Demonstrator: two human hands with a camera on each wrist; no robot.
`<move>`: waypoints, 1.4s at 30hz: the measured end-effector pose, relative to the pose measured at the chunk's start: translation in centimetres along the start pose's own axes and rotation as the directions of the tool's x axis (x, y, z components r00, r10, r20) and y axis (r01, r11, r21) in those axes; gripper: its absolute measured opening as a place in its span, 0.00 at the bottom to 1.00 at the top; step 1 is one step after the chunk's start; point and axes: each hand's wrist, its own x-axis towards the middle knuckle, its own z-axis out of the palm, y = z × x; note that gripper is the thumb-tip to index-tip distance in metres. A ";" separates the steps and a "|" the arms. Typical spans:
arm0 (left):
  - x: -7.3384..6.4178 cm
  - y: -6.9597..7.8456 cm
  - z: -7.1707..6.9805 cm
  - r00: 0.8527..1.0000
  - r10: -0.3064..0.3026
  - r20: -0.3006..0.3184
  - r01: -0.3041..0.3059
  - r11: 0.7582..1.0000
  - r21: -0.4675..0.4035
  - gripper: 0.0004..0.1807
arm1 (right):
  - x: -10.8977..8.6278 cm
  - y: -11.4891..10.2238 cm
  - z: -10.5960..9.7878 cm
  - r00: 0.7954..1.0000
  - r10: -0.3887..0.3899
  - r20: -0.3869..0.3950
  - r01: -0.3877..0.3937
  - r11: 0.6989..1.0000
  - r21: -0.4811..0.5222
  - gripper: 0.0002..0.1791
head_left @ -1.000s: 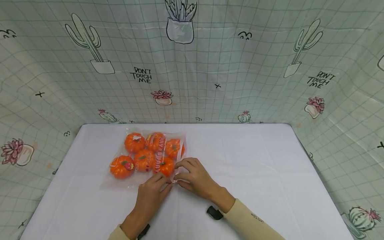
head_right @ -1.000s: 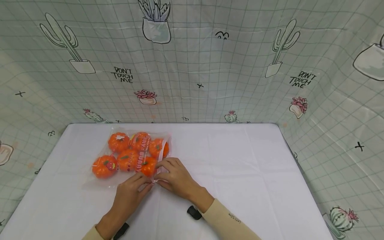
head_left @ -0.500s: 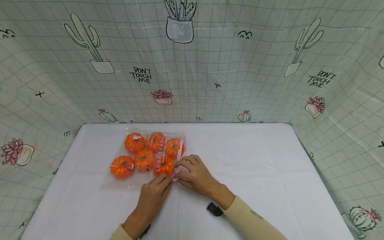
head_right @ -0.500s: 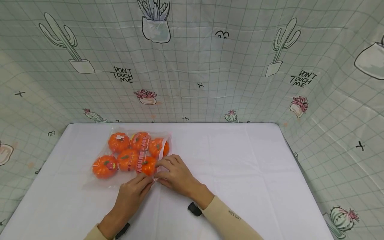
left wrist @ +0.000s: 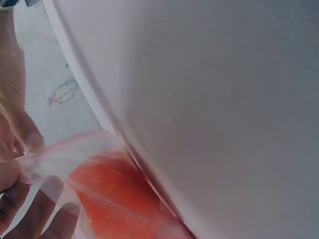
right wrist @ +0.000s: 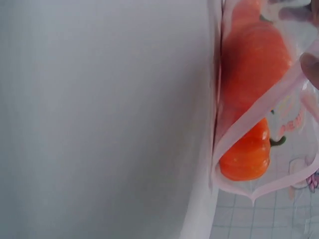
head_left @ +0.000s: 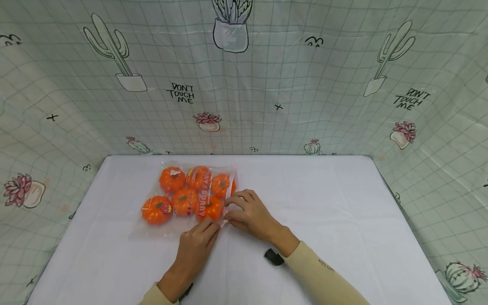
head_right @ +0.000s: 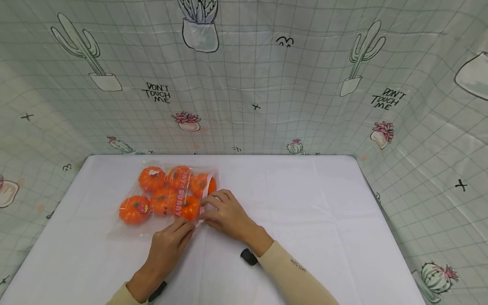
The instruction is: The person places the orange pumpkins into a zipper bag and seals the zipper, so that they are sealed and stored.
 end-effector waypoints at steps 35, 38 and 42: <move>0.5 1.8 1.0 0.995 -0.099 0.007 0.096 0.981 0.167 0.13 | 0.0 0.4 -0.2 0.999 -0.051 -0.004 0.051 0.997 -0.063 0.10; 0.5 1.6 1.1 1.000 -0.015 -0.005 0.015 0.967 0.255 0.13 | 0.0 0.5 -0.2 0.998 -0.057 0.001 0.057 0.996 -0.062 0.10; 0.6 1.5 1.1 1.000 0.026 -0.016 -0.020 0.958 0.288 0.14 | 0.0 0.5 -0.3 0.998 -0.065 0.006 0.066 0.996 -0.067 0.10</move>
